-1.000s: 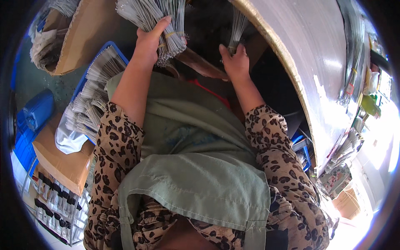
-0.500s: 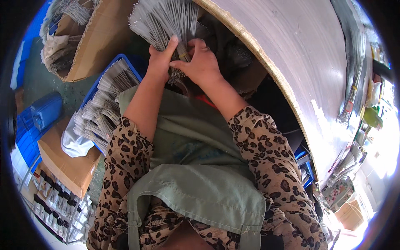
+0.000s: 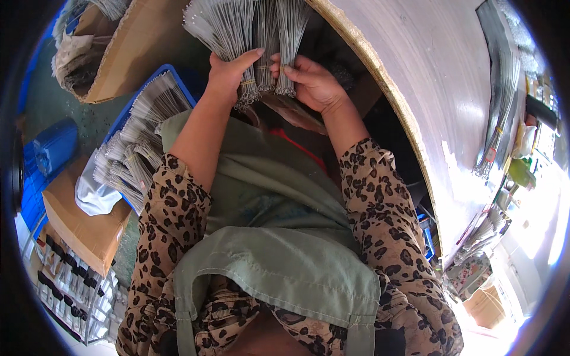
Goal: Organizing, bundling with rubber bands, and trimming small wire brushes at a workbench.
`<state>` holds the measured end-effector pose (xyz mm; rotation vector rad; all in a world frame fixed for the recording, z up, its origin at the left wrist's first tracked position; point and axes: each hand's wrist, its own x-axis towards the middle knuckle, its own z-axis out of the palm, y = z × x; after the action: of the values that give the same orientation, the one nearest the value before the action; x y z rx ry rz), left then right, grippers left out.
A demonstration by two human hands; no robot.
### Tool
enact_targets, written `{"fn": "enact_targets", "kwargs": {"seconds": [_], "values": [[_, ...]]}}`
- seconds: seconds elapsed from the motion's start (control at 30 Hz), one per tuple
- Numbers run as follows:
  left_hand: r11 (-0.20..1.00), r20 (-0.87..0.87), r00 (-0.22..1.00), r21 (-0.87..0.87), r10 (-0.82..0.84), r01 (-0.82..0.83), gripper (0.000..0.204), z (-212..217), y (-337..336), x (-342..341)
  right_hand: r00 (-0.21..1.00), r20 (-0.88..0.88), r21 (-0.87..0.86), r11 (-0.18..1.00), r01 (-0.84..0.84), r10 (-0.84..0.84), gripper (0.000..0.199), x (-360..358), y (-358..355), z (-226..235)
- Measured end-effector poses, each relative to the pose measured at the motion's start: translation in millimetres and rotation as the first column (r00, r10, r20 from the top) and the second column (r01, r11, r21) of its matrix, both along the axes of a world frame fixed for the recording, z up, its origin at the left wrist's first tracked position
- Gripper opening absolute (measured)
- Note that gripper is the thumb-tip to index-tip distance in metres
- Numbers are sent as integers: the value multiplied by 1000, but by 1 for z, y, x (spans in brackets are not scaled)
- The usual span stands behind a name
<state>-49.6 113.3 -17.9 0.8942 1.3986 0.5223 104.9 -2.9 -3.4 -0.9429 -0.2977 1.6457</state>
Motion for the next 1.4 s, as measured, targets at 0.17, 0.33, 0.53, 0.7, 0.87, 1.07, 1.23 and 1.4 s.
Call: {"fn": "enact_targets", "kwargs": {"seconds": [0.17,0.33,0.53,0.7,0.87,1.07,1.23,1.4], "values": [[1000,67,998,23,0,-2,101,-9,1,-2,995,-98,58,998,24,-18,39,-2,-1,-3],[998,13,1000,62,8,-8,96,-11,0,-1,984,-156,-10,996,85,-85,30,-5,1,-8],[1000,26,999,3,-24,24,109,-14,3,-3,955,-192,-55,974,218,-224,22,-11,6,-13],[1000,73,997,7,-12,11,106,-6,0,-1,953,34,-196,933,303,-302,25,-19,12,-14],[999,53,998,47,-29,27,89,-16,3,-4,981,125,-212,962,173,-148,49,-14,11,-2],[1000,143,989,1,-31,31,96,-19,5,-7,982,123,-212,963,164,-141,49,-13,10,-7],[999,157,987,-25,-40,44,102,-10,4,-6,938,303,-193,953,233,-167,49,-16,17,-11],[997,212,977,-61,-27,41,93,5,2,-4,870,491,-272,943,193,-36,53,-17,28,-10]]}}
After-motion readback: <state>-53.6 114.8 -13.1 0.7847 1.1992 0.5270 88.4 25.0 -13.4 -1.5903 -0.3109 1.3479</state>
